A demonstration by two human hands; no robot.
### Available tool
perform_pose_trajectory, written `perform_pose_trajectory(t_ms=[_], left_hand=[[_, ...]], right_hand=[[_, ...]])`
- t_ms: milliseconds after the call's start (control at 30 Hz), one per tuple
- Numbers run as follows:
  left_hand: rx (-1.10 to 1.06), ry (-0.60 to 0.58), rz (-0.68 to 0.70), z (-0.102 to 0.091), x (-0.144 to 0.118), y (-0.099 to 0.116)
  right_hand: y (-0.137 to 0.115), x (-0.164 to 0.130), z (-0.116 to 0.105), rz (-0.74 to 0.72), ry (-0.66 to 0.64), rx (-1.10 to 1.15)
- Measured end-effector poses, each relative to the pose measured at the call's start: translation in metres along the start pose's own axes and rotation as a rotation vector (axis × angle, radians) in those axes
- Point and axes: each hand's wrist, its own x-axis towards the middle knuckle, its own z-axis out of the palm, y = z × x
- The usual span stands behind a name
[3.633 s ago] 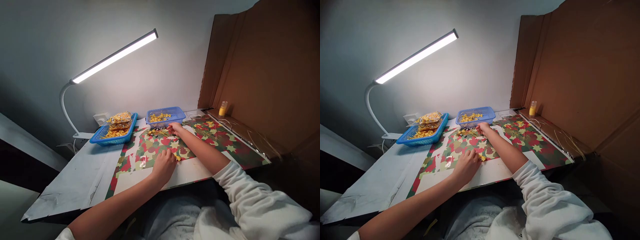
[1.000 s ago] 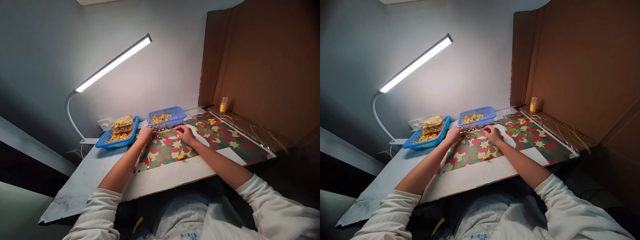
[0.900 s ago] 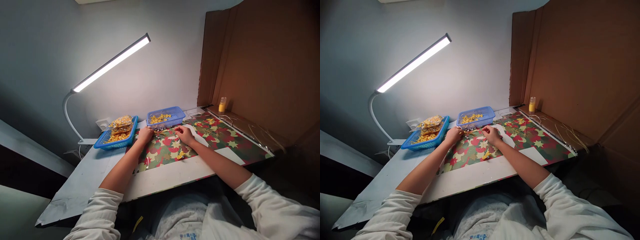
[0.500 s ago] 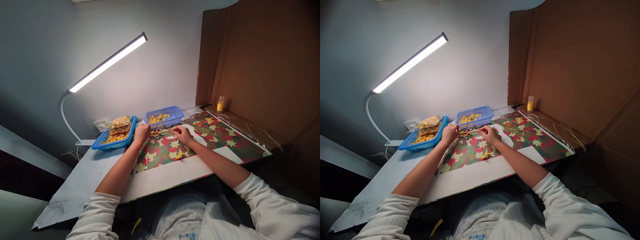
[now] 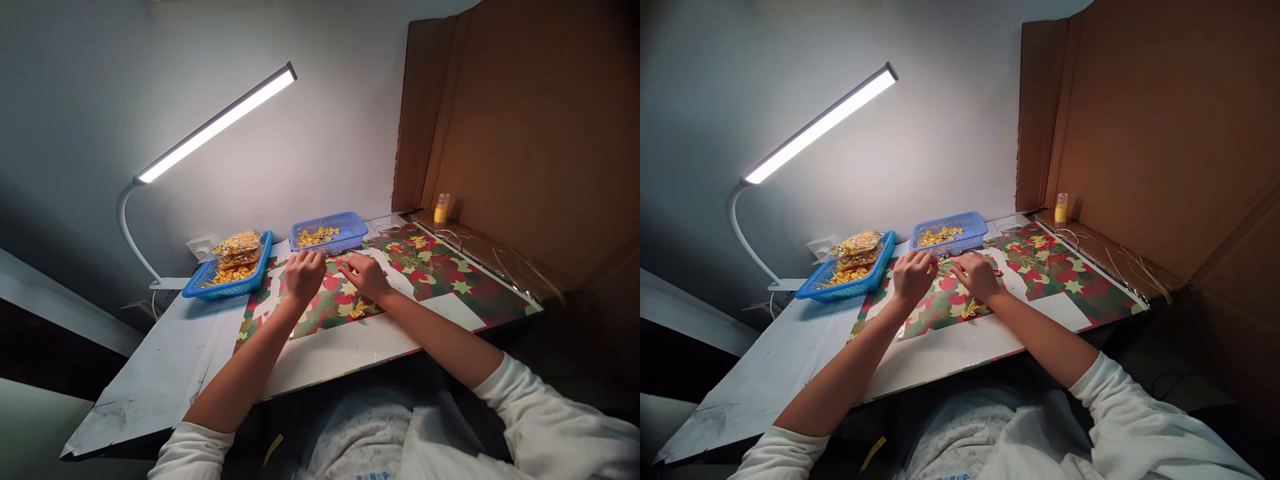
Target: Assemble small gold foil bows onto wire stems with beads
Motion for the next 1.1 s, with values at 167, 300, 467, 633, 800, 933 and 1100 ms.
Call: perform_pose_trajectory(t_ms=[167, 300, 467, 633, 800, 933, 1100], left_hand=[[-0.101, -0.003, -0.081, 0.002, -0.005, 0.008], [-0.301, -0.075, -0.249, 0.010, -0.012, 0.009], [-0.755, -0.124, -0.521, 0.021, -0.019, 0.013], [-1.108, -0.079, -0.789, 0.029, -0.023, 0.020], [-1.031, 0.111, -0.741, 0.025, -0.024, 0.026], [-0.951, 0.151, -0.624, 0.022, -0.025, 0.026], [-0.866, 0.190, -0.590, 0.024, -0.027, 0.018]], right_hand=[[0.004, 0.000, 0.001, 0.111, -0.027, 0.020], [0.000, 0.002, 0.001, 0.232, 0.001, 0.107], [-0.008, 0.002, 0.004, 0.419, -0.004, 0.321], [-0.012, 0.001, 0.012, 0.661, -0.009, 0.765], [-0.021, 0.002, 0.012, 0.836, -0.007, 1.034], [-0.026, 0.004, 0.008, 0.854, -0.018, 1.104], [-0.026, 0.004, 0.007, 0.885, 0.010, 1.139]])
